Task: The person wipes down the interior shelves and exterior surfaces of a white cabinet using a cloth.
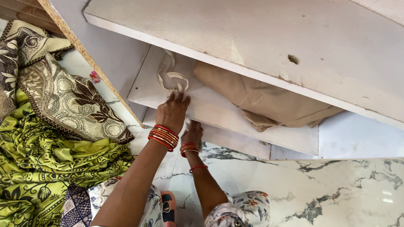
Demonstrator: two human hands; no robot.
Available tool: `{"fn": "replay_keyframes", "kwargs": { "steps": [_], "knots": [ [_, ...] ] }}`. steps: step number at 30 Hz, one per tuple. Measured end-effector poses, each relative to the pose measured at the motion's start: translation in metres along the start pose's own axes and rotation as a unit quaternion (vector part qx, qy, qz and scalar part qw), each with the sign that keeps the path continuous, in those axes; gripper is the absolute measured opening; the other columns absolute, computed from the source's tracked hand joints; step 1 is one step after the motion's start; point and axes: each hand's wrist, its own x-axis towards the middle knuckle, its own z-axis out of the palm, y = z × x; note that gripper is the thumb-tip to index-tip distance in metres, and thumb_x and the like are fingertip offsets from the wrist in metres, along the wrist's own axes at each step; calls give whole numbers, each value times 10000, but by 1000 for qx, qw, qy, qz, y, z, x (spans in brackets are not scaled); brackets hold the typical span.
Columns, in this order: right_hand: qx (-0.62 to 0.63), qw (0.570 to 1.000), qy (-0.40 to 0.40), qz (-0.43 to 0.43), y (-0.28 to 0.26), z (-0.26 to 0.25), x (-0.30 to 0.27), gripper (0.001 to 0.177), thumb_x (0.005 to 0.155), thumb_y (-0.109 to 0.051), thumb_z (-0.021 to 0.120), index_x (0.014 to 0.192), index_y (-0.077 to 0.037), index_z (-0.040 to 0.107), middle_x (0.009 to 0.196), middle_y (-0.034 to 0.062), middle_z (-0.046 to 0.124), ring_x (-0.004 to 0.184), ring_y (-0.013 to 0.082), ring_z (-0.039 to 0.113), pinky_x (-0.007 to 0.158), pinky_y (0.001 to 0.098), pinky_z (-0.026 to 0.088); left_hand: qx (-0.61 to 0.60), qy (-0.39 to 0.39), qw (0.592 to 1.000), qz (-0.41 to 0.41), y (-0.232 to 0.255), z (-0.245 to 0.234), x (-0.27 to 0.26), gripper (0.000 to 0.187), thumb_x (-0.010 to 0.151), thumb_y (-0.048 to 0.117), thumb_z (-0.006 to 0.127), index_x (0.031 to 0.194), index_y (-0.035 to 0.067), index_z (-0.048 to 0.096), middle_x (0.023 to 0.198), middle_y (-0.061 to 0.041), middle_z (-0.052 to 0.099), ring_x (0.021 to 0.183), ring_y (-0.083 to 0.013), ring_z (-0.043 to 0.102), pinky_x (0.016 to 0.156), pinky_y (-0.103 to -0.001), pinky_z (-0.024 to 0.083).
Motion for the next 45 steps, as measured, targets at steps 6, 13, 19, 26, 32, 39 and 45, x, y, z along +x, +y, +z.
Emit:
{"fn": "replay_keyframes", "kwargs": {
  "steps": [6,13,19,26,32,39,45],
  "knots": [
    [27,977,-116,-179,-72,36,-5,567,876,-172,686,1411,-120,508,1425,211,506,1246,425,506,1039,558,416,-16,-12,1000,-2,-1,-3,-2,459,825,56,633,1264,174,697,1435,-70,601,1257,-301,618,769,-388,622],
    [34,957,-160,-239,-37,39,22,479,947,-230,662,1377,-54,545,1379,227,558,1249,420,520,1048,533,408,-13,-4,1000,-3,-3,-4,-4,483,814,31,699,1264,207,704,1444,-28,605,1270,-254,626,796,-370,619],
    [-97,988,-57,-108,51,1,75,312,832,-102,591,1104,-7,709,1094,230,707,1028,441,647,906,539,492,-17,-45,999,-18,-2,-7,-1,555,736,114,787,1271,226,691,1449,-11,578,1236,-242,629,774,-369,614],
    [-336,941,11,44,186,-103,29,579,749,-258,706,1268,-17,615,1342,151,594,1274,374,504,964,497,441,-16,-48,999,-15,-3,-7,3,575,725,135,823,1276,231,685,1418,9,608,1218,-228,643,763,-381,614],
    [-133,968,7,213,217,-161,-58,632,752,-27,689,1360,-170,594,1365,190,537,1181,382,551,997,465,505,-1,-120,992,-48,0,-12,8,556,795,160,820,1318,276,670,1388,-19,637,1112,-220,699,801,-387,609],
    [207,918,-82,328,265,-247,-98,391,881,-197,695,1252,-73,692,1053,134,740,923,225,685,869,372,545,19,-86,996,-28,-1,-11,8,645,708,217,868,1313,298,661,1372,11,637,1143,-207,677,834,-379,596],
    [488,735,238,407,299,-318,-92,386,960,-201,609,1299,-16,596,940,159,645,700,208,594,547,354,484,63,-107,992,-27,-4,-11,9,668,736,285,864,1358,357,630,1405,55,617,1144,-192,684,881,-371,597]
  ]
}}
